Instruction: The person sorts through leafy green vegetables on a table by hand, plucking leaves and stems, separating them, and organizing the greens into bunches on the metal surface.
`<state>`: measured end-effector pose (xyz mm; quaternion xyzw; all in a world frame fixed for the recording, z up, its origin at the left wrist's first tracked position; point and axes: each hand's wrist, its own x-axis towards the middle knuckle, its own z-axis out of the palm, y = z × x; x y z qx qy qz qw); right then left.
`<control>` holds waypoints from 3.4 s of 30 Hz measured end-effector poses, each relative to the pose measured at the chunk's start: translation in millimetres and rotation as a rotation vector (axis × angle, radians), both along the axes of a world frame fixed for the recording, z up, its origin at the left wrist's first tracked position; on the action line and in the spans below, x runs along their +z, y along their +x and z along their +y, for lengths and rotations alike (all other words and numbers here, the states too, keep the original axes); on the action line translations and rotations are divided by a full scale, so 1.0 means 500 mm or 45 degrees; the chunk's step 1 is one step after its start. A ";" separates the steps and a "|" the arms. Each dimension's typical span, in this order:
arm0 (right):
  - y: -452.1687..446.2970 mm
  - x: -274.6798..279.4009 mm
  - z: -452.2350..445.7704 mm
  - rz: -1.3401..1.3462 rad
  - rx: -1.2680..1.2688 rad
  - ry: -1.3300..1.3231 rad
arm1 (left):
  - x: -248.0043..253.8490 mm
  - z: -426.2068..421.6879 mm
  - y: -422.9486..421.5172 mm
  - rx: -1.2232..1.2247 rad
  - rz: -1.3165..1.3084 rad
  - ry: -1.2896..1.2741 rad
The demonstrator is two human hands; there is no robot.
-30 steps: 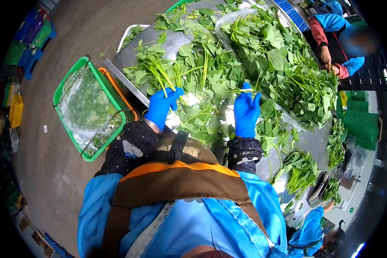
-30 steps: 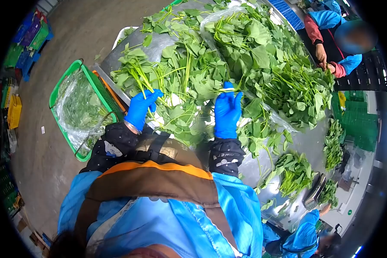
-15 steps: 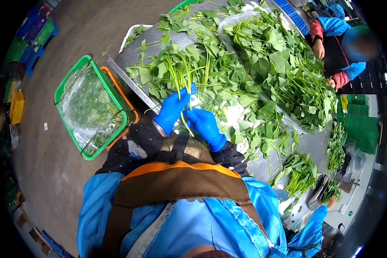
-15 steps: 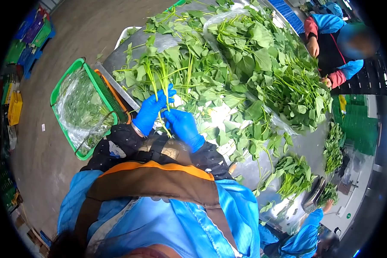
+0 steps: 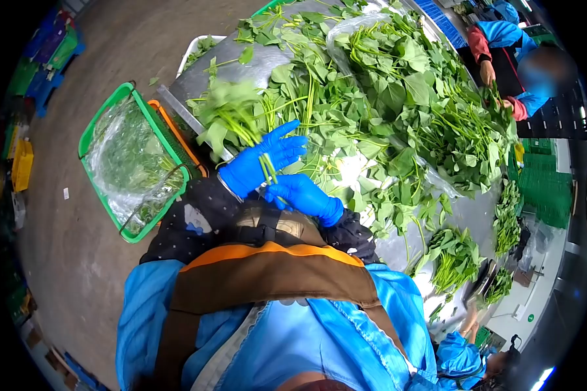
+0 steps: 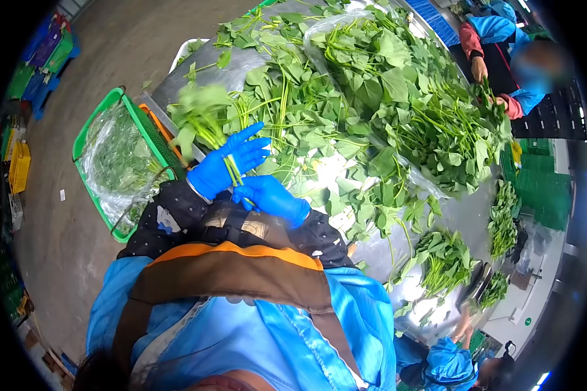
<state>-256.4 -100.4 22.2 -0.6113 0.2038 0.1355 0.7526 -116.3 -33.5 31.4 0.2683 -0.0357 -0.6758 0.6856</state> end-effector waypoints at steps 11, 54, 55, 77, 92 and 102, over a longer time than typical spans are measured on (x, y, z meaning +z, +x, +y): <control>0.114 -0.076 -0.207 0.328 -0.486 -1.699 | -0.045 0.029 0.041 0.106 0.023 0.095; 0.032 0.084 -0.086 -0.254 -0.665 0.066 | 0.056 -0.018 0.073 0.242 -0.969 0.245; 0.032 0.089 -0.078 -0.262 -0.718 0.047 | 0.041 -0.017 0.065 0.281 -0.963 0.311; -0.026 0.046 -0.164 -0.789 -1.729 0.566 | -0.055 0.039 0.171 0.702 -0.197 0.066; 0.095 -0.090 -0.070 0.093 -0.673 -1.219 | -0.071 0.055 0.119 0.556 -0.394 0.279; 0.091 -0.029 -0.104 -0.347 -0.857 -0.436 | -0.064 0.049 0.102 0.528 -0.471 0.285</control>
